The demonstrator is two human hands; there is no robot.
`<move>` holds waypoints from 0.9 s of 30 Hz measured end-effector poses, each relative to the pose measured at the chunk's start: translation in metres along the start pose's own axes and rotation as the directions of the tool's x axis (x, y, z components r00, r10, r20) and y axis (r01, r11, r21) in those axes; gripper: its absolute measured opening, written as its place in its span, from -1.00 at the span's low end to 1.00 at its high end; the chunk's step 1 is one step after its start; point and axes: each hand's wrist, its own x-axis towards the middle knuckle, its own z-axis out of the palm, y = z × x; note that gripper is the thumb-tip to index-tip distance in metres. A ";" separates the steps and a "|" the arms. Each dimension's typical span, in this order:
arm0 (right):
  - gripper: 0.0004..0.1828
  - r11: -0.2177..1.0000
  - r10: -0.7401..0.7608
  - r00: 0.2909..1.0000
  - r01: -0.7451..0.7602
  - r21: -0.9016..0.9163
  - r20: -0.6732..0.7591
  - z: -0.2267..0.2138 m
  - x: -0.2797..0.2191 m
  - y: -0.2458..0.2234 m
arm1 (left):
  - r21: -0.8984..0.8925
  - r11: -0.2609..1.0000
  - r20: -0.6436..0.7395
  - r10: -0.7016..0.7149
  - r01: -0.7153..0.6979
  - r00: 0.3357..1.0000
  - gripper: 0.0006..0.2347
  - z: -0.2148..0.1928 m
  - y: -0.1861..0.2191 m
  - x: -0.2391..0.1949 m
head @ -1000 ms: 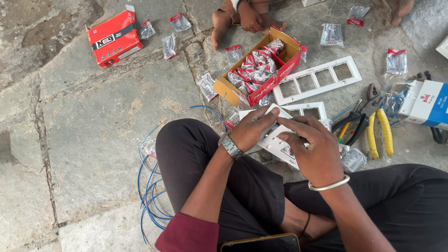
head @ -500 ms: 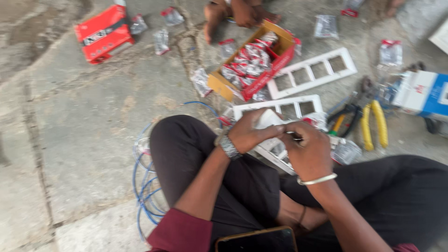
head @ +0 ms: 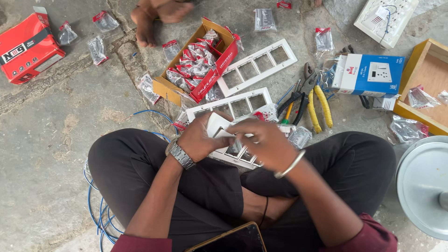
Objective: The person sits on the floor and assembles a multi-gang electrical socket panel. They use a screwdriver to secure individual socket modules into the panel frame, then use pliers to cut and insert jumper wires between the terminals.
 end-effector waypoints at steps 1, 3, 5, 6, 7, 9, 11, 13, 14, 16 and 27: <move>-0.82 0.999 -0.033 0.998 0.034 0.014 -0.062 -0.015 0.004 0.011 | 0.045 0.999 0.003 0.010 -0.011 1.000 -0.56 0.000 0.002 -0.001; -0.81 0.992 0.118 0.948 -0.123 -0.001 -0.295 -0.050 0.007 0.033 | 0.138 0.990 0.007 0.026 -0.027 1.000 -0.58 -0.003 0.007 -0.008; -0.73 0.917 0.106 0.849 -0.285 -0.279 -0.518 -0.082 0.003 0.058 | 0.185 0.980 -0.041 0.077 -0.069 0.996 -0.60 -0.017 0.011 -0.019; -0.75 0.800 -0.081 0.848 -0.258 -0.542 -0.523 -0.093 0.000 0.070 | 0.209 0.974 -0.062 0.105 -0.090 0.993 -0.61 -0.025 0.013 -0.023; -0.76 0.767 0.050 0.878 -0.339 -0.544 -0.476 -0.097 -0.003 0.080 | 0.100 0.991 -0.081 0.102 -0.094 0.991 -0.61 -0.034 0.015 -0.026; -0.77 0.669 0.315 0.872 -0.484 -0.564 -0.374 -0.092 -0.008 0.098 | -0.120 0.987 -0.118 0.090 -0.104 0.989 -0.60 -0.048 0.015 -0.028; -0.75 0.761 0.345 0.911 -0.413 -0.500 -0.229 -0.078 -0.012 0.108 | -0.046 0.997 -0.085 0.056 -0.060 0.995 -0.59 -0.053 0.011 -0.029; -0.75 0.832 0.236 0.958 -0.284 -0.477 -0.160 -0.056 -0.005 0.112 | 0.033 0.999 -0.073 0.033 -0.030 0.997 -0.58 -0.057 0.007 -0.030; -0.76 0.849 0.120 0.978 -0.189 -0.494 -0.168 -0.045 0.000 0.114 | 0.075 0.997 -0.073 0.028 -0.023 0.997 -0.58 -0.056 0.005 -0.030; -0.76 0.803 0.097 0.976 -0.192 -0.564 -0.194 -0.020 0.010 0.117 | 0.066 0.998 -0.035 0.021 -0.018 0.999 -0.58 -0.056 0.003 -0.030; -0.68 0.531 0.398 0.848 -0.523 -0.667 -0.349 0.008 0.010 0.143 | 0.082 0.989 0.065 0.114 -0.119 0.991 -0.55 -0.058 0.000 -0.031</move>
